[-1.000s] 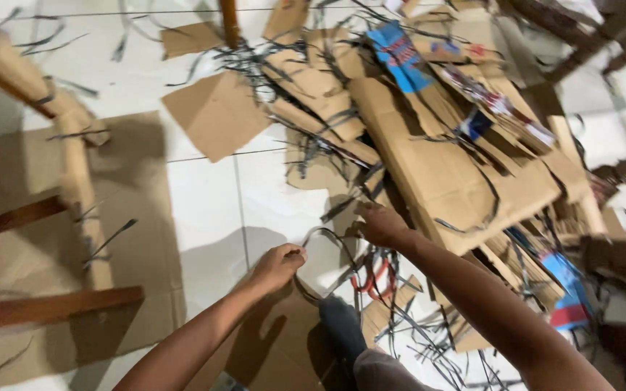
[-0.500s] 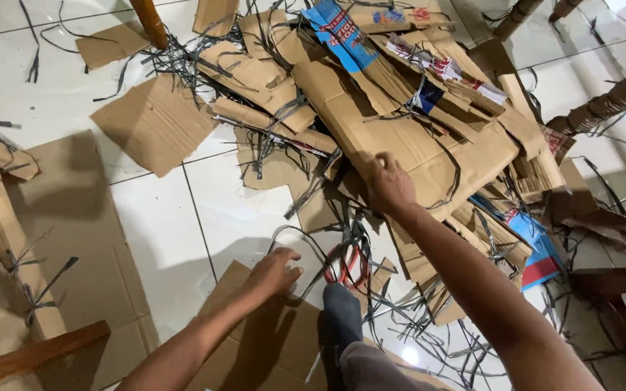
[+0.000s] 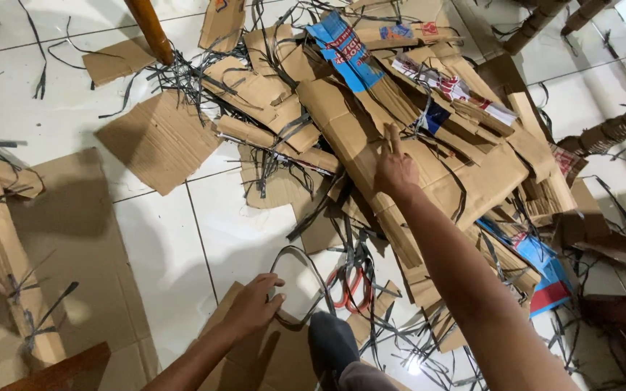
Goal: Wrapping the legs of a wooden chair with cardboard and securing them with plastic ties
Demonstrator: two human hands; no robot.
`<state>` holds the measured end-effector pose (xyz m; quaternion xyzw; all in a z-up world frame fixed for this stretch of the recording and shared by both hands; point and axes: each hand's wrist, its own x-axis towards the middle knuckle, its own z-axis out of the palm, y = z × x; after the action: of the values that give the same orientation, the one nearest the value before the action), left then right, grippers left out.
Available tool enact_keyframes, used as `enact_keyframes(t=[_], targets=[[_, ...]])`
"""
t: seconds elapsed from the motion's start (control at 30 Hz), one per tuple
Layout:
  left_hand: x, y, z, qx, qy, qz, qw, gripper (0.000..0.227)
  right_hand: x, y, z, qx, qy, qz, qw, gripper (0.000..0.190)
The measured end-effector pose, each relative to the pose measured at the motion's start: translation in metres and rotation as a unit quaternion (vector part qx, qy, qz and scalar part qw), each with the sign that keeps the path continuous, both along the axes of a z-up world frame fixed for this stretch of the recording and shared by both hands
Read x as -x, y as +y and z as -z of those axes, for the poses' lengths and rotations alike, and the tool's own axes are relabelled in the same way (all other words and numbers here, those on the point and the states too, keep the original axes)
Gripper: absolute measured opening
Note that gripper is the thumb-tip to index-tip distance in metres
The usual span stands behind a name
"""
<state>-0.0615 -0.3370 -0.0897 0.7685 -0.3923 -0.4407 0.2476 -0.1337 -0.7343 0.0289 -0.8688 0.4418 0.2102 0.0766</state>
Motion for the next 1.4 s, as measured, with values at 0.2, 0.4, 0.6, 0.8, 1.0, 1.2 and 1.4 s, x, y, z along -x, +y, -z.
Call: enact_keyframes(t=[0.2, 0.4, 0.6, 0.8, 1.0, 1.2, 1.4], targets=[[-0.007, -0.009, -0.015, 0.022, 0.008, -0.061, 0.998, 0.035, 0.009, 0.018, 0.013, 0.07, -0.053, -0.096, 0.991, 0.092], [-0.016, -0.015, -0.04, 0.052, 0.02, -0.104, 0.993, 0.037, 0.026, 0.082, 0.048, 0.116, 0.004, -0.302, 0.946, 0.08], [-0.011, -0.014, -0.095, 0.204, -0.051, -0.096, 0.973, 0.052, 0.057, 0.185, 0.09, 0.241, -0.291, -0.431, 0.82, 0.047], [-0.011, -0.008, -0.084, 0.186, -0.085, -0.005, 0.979, 0.052, 0.064, 0.271, 0.074, -0.012, -0.283, -0.506, 0.815, 0.023], [-0.018, 0.027, -0.073, 0.093, -0.192, 0.047, 0.976, 0.059, 0.019, 0.217, 0.079, 0.048, -0.179, -0.461, 0.868, 0.037], [-0.036, 0.054, 0.012, 0.022, -0.138, 0.026, 0.99, 0.057, -0.019, 0.178, 0.051, -0.108, -0.034, -0.298, 0.948, 0.061], [-0.04, 0.064, -0.014, 0.019, -0.097, -0.012, 0.995, 0.052, -0.016, 0.173, 0.057, -0.13, -0.102, -0.361, 0.918, 0.055]])
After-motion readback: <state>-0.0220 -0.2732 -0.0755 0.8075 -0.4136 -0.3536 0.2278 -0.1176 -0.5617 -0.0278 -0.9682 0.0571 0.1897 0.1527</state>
